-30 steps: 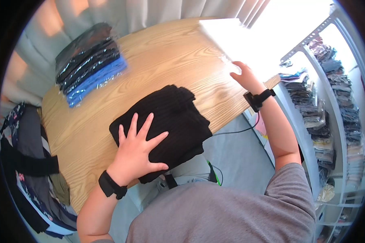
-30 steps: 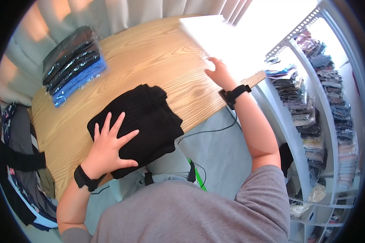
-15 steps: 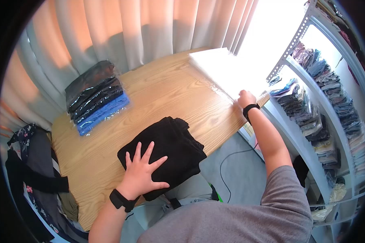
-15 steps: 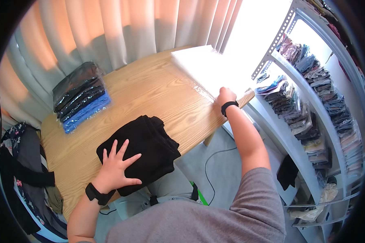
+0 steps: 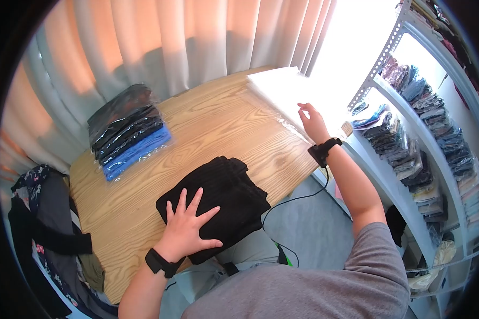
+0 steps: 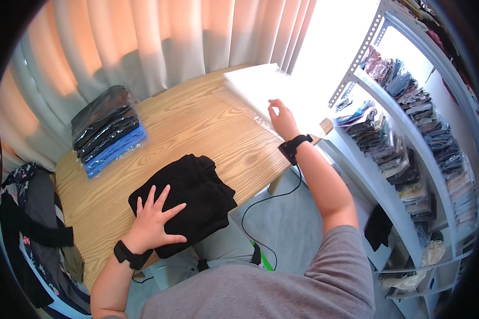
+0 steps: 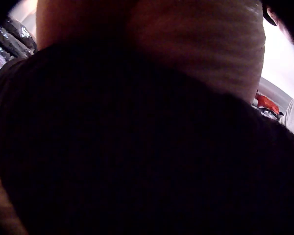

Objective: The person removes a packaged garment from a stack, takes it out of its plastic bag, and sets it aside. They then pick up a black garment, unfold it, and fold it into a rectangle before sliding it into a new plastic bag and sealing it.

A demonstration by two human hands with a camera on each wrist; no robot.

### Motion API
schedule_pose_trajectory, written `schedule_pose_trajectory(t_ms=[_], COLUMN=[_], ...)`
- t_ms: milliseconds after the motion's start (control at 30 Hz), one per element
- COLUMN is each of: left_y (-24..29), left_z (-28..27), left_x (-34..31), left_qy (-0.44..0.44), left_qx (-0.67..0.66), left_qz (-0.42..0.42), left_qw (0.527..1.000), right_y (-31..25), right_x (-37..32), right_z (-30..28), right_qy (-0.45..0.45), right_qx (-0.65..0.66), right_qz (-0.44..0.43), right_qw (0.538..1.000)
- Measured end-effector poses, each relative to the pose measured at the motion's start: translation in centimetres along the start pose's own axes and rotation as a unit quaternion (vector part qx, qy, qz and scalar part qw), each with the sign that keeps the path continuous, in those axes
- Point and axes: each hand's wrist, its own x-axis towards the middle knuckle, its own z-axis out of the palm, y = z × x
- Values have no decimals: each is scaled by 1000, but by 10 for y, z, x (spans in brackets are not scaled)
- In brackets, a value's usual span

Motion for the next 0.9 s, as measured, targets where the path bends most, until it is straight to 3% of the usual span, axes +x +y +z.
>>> schedule_pose_trajectory(t_ms=[100,167,367,467,533,567,600,633,667,700,767,833,900], left_y=[-1,-2,-1,-7,-5,-7,-10,-21,-23,-24,-6,-5,-3], left_z=[-3,-1,1,12,8,13,17,32,34,36,10,9,4], left_x=[0,0,-2,-2,-3,2,-1,0,0,-3,-6,-5,-7], left_qy=[-2,6,21,98,31,-29,38,54,70,72,49,41,46], left_qx=[-25,-28,-14,21,44,120,49,-128,-302,-303,-24,-4,-5], left_qz=[-2,-3,-1,38,2,-62,-7,13,33,31,22,2,5], left_qw=[1000,1000,1000,994,999,990,998,990,950,950,998,999,999], right_y=[-86,-132,-270,-321,-341,-349,-356,-353,-355,-355,-354,-341,-320], right_x=[-2,-8,-37,-49,-57,-61,-66,-73,-76,-79,-81,-70,-56], right_z=[8,22,65,93,116,121,126,148,150,153,138,125,69], right_qy=[-149,-201,-246,-292,-316,-362,-406,-406,-408,-433,-460,-380,-394], right_qx=[166,235,312,383,374,350,324,352,353,342,310,380,344], right_qz=[2,-30,-153,-188,-205,-199,-193,-206,-209,-216,-213,-266,-220], right_qw=[975,951,905,856,848,841,832,818,816,806,805,800,823])
